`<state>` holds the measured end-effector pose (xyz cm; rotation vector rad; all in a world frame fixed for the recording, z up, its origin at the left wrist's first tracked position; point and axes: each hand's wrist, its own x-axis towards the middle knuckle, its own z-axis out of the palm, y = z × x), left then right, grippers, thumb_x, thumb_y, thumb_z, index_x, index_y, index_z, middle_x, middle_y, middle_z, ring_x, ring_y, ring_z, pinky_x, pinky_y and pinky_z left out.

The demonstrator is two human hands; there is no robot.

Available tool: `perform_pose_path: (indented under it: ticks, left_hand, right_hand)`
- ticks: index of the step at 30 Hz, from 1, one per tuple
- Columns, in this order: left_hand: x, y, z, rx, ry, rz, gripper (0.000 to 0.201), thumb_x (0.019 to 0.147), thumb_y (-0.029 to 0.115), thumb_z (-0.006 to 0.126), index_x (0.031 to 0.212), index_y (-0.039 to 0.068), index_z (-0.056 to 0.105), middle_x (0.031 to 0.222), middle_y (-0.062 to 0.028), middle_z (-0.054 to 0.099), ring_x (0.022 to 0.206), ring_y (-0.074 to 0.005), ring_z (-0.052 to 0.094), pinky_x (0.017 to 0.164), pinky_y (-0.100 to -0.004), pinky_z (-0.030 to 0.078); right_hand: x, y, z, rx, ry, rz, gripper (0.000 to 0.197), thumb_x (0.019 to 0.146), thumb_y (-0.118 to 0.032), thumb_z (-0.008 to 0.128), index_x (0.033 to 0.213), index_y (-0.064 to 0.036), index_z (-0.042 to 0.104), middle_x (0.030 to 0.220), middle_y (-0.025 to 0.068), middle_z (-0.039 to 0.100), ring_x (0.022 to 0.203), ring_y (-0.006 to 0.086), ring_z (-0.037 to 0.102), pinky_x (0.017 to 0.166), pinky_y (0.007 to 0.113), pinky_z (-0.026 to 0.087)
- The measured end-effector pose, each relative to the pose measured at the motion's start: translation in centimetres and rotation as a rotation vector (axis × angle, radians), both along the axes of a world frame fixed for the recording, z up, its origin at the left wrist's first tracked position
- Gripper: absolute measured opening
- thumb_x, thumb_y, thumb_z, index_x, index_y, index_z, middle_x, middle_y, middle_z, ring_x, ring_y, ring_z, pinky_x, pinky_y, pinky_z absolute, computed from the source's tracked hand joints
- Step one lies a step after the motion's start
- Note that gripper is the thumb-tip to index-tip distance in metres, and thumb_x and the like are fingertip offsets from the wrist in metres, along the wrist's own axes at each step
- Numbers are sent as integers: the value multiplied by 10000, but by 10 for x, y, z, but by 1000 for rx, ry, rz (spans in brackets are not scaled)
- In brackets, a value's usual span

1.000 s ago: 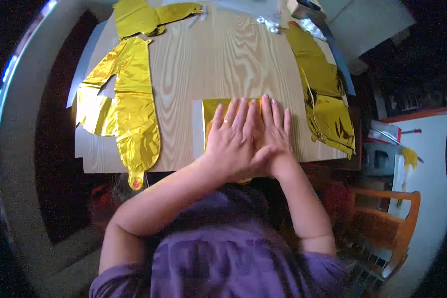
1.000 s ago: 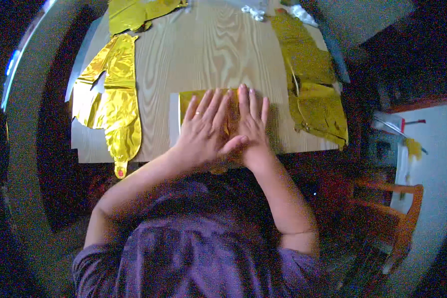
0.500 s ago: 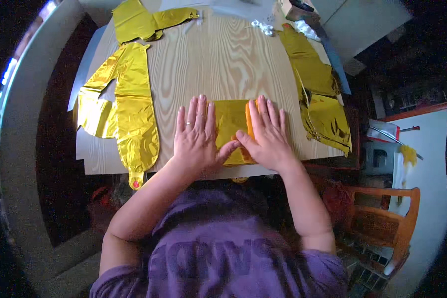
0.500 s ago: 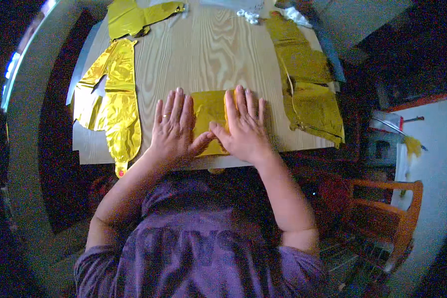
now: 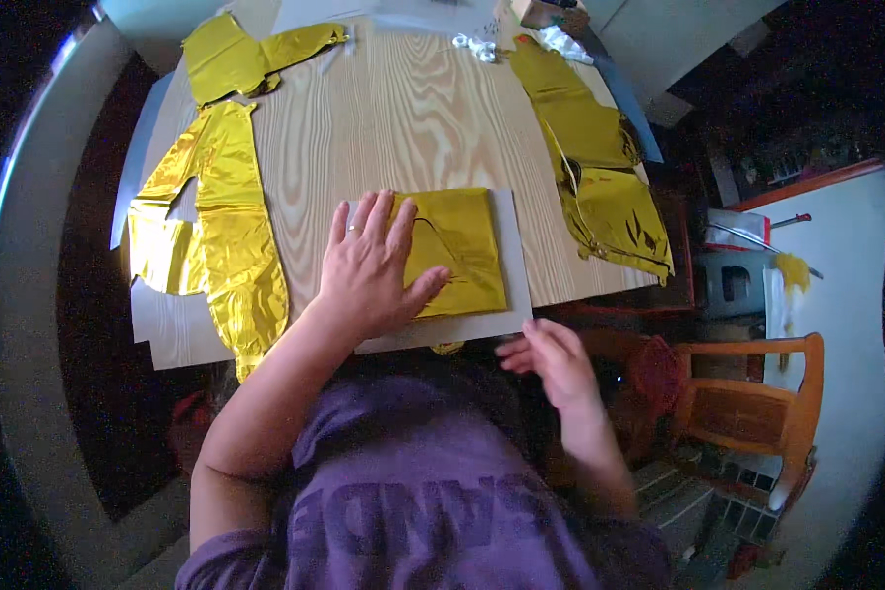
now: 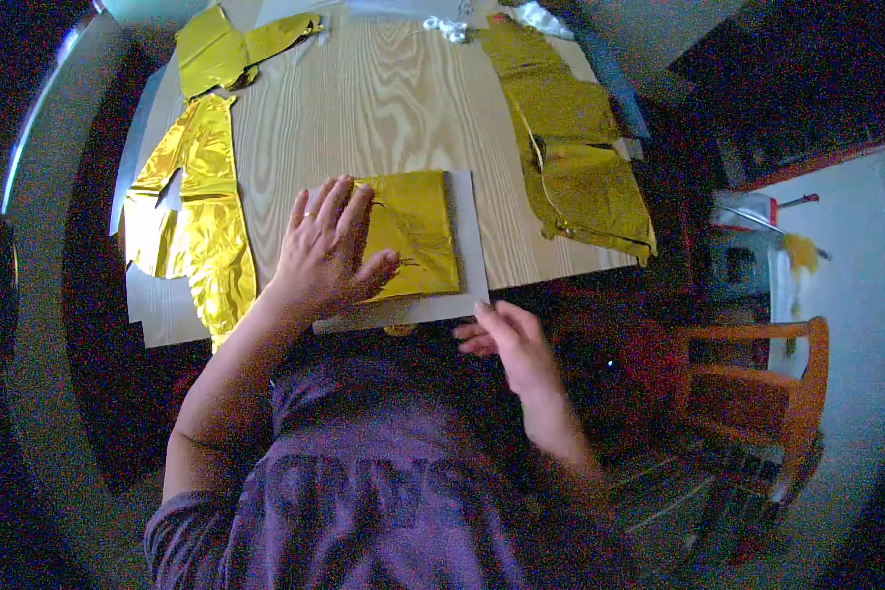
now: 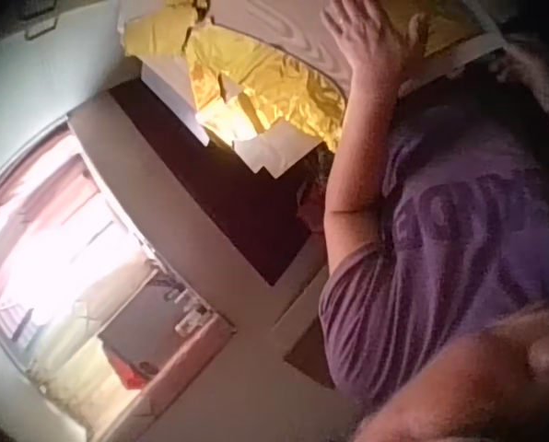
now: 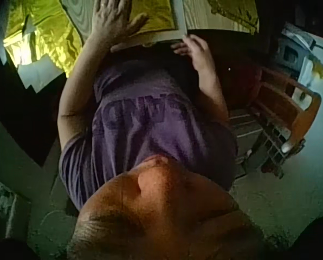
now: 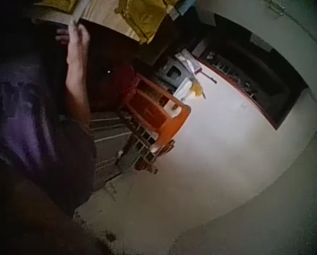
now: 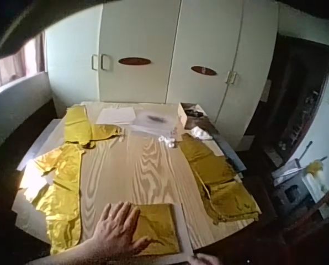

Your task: Folding gold foil balloons and inserting paper packaging cards on a table.

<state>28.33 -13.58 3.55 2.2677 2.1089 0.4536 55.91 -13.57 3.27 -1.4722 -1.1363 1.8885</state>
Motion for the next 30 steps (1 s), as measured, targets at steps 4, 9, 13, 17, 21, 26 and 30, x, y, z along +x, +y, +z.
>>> perform_pose_path:
  ticks: [4,9,13,17,21,26,30]
  left_hand:
    - [3,2,5,-11,-16,15,828,893,630,517,1434,11,419,1438,-255,429,1396,-417,348,1157,-580,229]
    - [5,0,1,-11,-23,37,828,905,637,493,1447,17,410,1464,-266,404,1412,-415,332,1169,-577,196]
    - [5,-4,-9,19,-2,50,844,905,653,480,1461,22,403,1489,-275,379,1429,-413,310,1180,-569,169]
    - [3,-5,-10,21,-13,33,855,902,664,472,1466,25,403,1499,-274,368,1438,-413,296,1182,-570,165]
    - [2,-4,-7,10,-12,28,860,899,672,466,1461,23,410,1496,-269,375,1435,-415,300,1178,-578,171]
    - [0,-3,-3,-7,-26,13,859,895,673,470,1456,25,418,1482,-266,394,1424,-419,318,1176,-586,177]
    - [-1,-1,-4,-10,-30,8,862,889,673,486,1467,38,401,1487,-273,388,1426,-422,313,1170,-605,169]
  right_hand:
    - [-24,-3,-12,-70,186,-97,274,983,-256,591,1018,6,666,800,149,716,636,201,691,589,300,541]
    - [-22,-4,0,-2,115,-162,224,959,-204,608,1003,6,668,805,136,717,631,212,703,572,308,540]
    - [-11,6,6,-47,121,-137,200,936,-182,622,996,4,665,826,113,714,636,212,703,573,306,537]
    - [-3,21,11,33,105,-103,190,921,-211,662,960,-25,659,848,68,694,624,172,677,569,287,574]
    - [-5,22,12,119,39,-8,104,927,-133,632,936,-30,637,821,49,680,627,118,635,549,261,539]
    - [15,28,29,254,-177,-40,128,934,-135,621,949,-8,631,830,64,683,612,113,633,530,247,542]
    - [62,39,52,229,-327,81,158,930,-100,604,1000,38,635,867,95,696,648,137,656,541,278,571]
